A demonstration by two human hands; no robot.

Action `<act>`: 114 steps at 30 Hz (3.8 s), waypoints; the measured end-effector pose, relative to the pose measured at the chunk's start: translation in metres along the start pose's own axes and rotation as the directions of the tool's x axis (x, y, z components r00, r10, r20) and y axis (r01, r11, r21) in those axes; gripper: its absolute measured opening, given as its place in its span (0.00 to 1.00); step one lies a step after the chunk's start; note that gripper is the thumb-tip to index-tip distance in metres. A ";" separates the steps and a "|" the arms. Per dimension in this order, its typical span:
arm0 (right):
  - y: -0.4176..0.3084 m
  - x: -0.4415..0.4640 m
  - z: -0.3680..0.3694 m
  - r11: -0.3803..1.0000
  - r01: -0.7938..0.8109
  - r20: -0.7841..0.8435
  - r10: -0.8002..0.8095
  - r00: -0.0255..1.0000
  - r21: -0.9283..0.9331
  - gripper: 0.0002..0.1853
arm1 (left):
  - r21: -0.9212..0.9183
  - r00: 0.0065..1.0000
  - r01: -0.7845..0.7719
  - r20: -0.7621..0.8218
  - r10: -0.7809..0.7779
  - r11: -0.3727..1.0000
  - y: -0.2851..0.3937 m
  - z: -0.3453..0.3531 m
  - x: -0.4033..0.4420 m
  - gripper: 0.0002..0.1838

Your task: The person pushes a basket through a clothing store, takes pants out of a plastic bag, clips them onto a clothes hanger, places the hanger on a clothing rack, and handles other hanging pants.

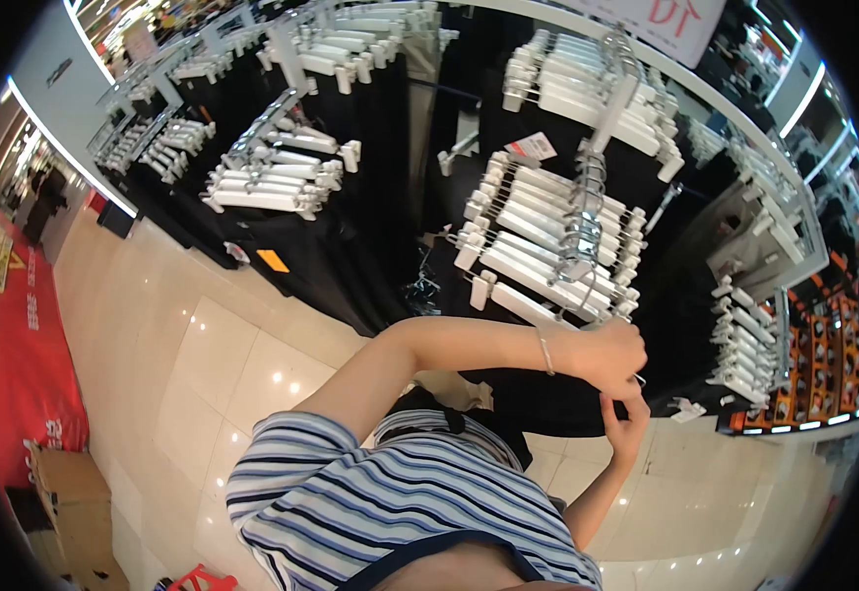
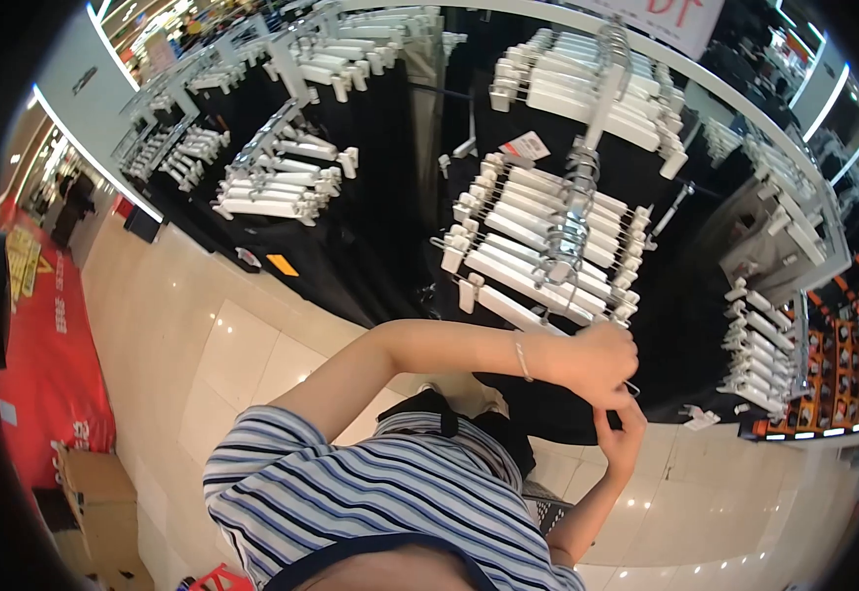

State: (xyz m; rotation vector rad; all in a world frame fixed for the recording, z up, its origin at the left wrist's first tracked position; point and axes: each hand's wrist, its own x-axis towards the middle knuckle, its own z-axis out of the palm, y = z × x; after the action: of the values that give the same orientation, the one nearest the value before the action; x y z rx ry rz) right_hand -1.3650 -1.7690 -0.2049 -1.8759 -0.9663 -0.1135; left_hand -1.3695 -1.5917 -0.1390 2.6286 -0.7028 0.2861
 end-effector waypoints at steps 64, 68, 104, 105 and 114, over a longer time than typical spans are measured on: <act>0.004 0.011 -0.007 0.979 -0.113 0.008 0.113 0.994 0.171 0.05 | -0.340 0.994 0.109 0.057 -0.095 0.934 -0.024 0.042 -0.054 0.18; 0.006 0.007 -0.003 0.858 -0.347 0.065 0.349 0.935 0.379 0.03 | -0.613 0.989 0.134 0.133 -0.065 0.779 -0.025 0.068 -0.064 0.15; 0.020 -0.006 0.015 0.884 -0.262 -0.323 0.396 0.860 0.387 0.16 | -0.431 0.965 0.136 -0.146 -0.218 0.892 -0.034 0.010 -0.002 0.20; 0.013 -0.003 0.014 0.878 -0.266 -0.308 0.401 0.862 0.398 0.15 | -0.451 0.966 0.157 -0.113 -0.231 0.879 -0.032 0.010 -0.004 0.21; 0.023 -0.012 0.022 0.837 -0.297 -0.233 0.436 0.869 0.459 0.12 | -0.435 0.957 0.130 -0.179 -0.227 0.891 -0.030 0.019 -0.007 0.18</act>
State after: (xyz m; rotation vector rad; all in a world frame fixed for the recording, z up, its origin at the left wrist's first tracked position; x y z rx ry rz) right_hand -1.3647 -1.7629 -0.2384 -1.5504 -0.3422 0.0133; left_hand -1.3580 -1.5729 -0.1679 2.1848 -0.3865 0.3313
